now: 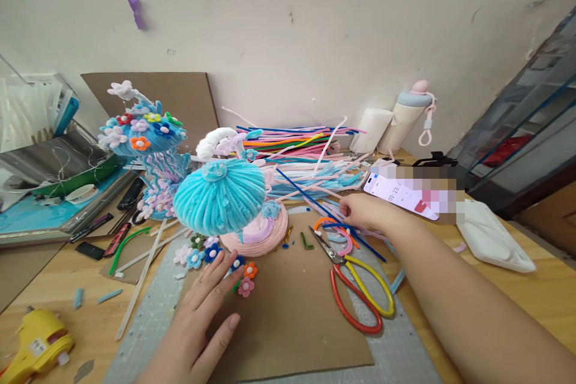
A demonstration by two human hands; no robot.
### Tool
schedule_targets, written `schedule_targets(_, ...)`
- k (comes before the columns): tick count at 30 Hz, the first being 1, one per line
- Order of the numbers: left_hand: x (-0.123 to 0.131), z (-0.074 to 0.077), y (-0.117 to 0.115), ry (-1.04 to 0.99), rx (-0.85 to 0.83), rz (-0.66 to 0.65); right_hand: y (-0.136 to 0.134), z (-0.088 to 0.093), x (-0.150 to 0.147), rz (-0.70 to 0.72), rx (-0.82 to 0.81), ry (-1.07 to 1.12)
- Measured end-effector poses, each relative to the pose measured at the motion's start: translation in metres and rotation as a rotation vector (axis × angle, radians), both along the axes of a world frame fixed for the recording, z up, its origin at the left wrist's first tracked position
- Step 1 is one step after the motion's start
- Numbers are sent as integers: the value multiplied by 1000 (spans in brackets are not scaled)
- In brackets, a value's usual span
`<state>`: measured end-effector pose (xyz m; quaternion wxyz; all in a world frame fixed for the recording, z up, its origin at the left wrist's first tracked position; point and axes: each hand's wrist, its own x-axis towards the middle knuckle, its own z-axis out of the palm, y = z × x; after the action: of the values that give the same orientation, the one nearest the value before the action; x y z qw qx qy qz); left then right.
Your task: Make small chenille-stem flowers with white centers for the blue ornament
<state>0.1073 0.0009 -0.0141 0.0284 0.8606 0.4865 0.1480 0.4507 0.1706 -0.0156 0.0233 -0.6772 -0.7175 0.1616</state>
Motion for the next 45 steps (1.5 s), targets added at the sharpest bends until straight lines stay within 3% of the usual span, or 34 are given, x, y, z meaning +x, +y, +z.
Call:
schedule_targets(8,-2,-2,0,-19,14,-5,3,16,9,34,-146,52)
schedule_targets(12,-4,-3,1,-48,-24,1,2,29,15,16,-19,34)
schedule_targets(15,-4,-3,1,-122,-69,17,-7,49,13,24,85,19)
schedule_targets(18,-2,-1,0,-267,-164,54,-34,78,-4,79,154,42)
schedule_targets(21,6,9,-6,-491,-365,72,-82,103,-42,315,130,133)
schedule_targets(23,13,19,-13,-644,-490,56,-118,109,-74,478,128,151)
schedule_targets(27,22,37,-28,-688,-670,-74,-171,95,-127,702,220,135)
schedule_targets(29,21,39,-36,-683,-702,-12,-184,82,-139,745,233,111)
schedule_targets(32,15,35,-48,-782,-704,186,-194,67,-141,720,280,117)
schedule_targets(35,9,27,-59,-958,-856,295,-203,59,-140,704,292,135)
schedule_targets(38,9,20,-66,-1104,-991,347,-213,56,-145,694,290,127)
schedule_targets(45,16,22,-72,-1179,-1028,361,-223,54,-159,664,183,215)
